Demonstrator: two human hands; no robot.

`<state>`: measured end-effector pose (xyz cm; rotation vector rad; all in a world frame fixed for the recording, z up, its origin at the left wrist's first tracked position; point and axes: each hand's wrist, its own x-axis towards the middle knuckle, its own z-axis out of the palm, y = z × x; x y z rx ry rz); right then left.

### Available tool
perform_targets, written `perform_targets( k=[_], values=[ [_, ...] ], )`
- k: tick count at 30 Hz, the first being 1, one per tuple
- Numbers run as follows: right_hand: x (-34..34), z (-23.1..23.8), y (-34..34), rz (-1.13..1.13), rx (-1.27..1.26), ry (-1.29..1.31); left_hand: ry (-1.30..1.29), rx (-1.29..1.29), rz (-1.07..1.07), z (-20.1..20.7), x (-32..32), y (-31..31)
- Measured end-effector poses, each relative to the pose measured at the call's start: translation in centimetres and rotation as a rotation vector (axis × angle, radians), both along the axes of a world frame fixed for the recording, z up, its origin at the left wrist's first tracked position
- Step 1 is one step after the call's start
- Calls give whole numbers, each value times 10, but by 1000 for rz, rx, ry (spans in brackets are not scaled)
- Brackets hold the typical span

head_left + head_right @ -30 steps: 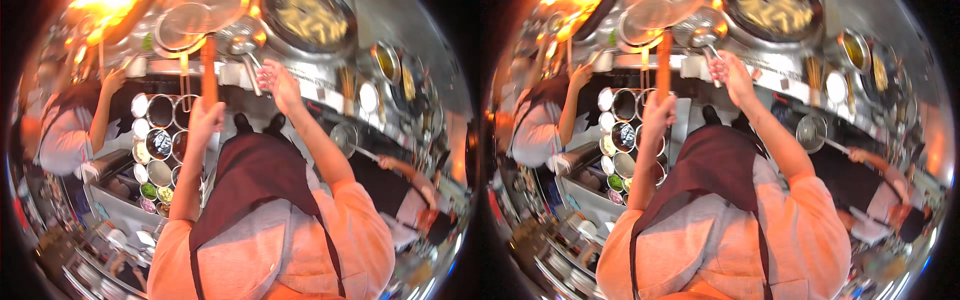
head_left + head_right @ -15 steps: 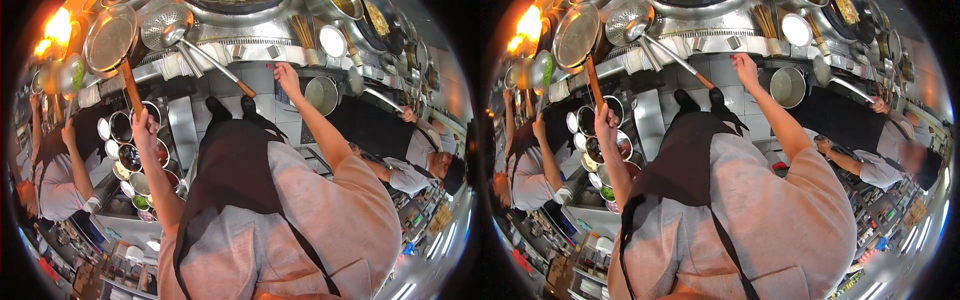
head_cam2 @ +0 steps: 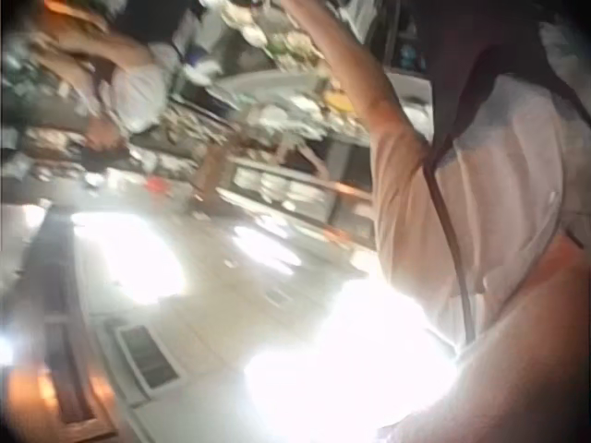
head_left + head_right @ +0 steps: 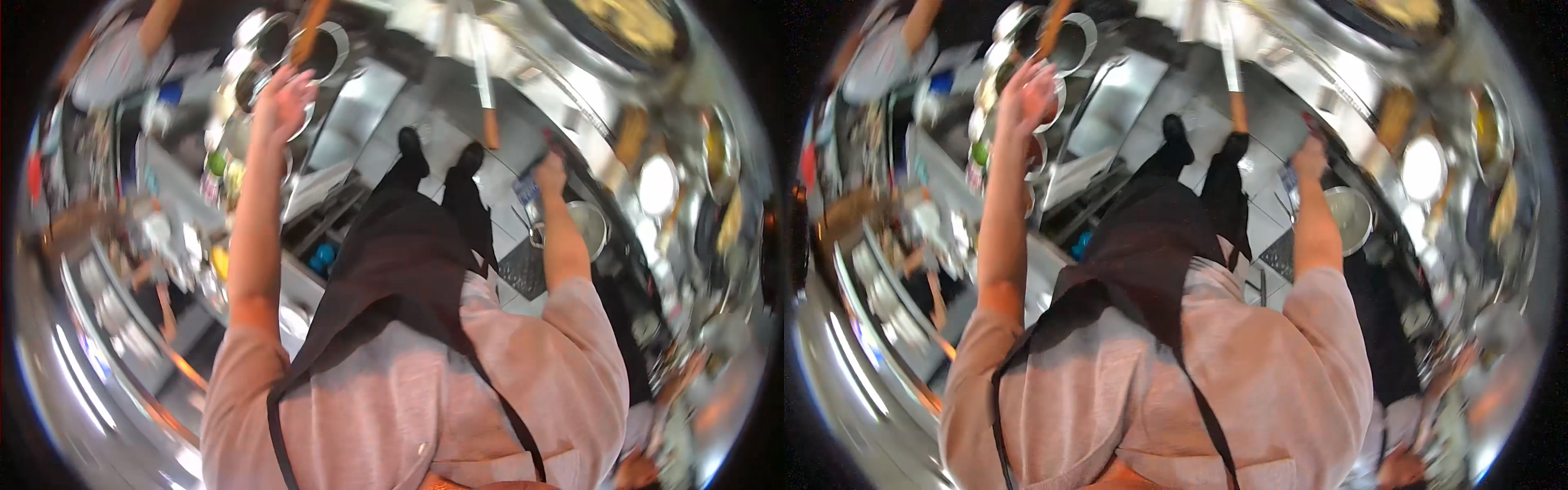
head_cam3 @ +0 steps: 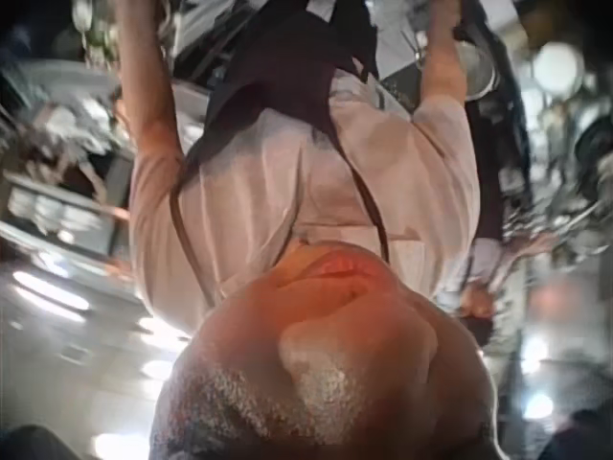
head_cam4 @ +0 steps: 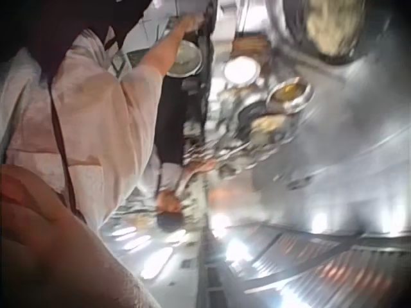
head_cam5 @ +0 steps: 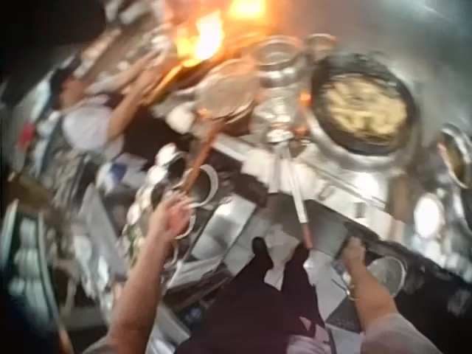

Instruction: Cook and prepare food in a commercial kitchen wok station.

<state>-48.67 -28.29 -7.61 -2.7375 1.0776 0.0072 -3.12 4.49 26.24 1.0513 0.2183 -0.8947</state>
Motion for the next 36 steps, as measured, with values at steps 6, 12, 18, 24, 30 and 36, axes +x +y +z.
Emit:
perform_targets(
  k=[6,12,18,24,30,36],
  values=[
    [-1,-76,-70,578,165,923,58,210,-55,-49,-123,66],
    [108,45,113,-348,1546,179,617,605,538,-205,-189,233],
    [239,194,261,-125,2377,44,44,748,388,-262,-168,303],
    [290,193,344,2,1988,177,-435,634,-361,-231,-203,293],
    [285,137,431,664,904,-104,-49,-77,198,-158,-227,255],
    [273,138,457,844,778,-148,-140,-44,460,-144,-232,239]
  ],
)
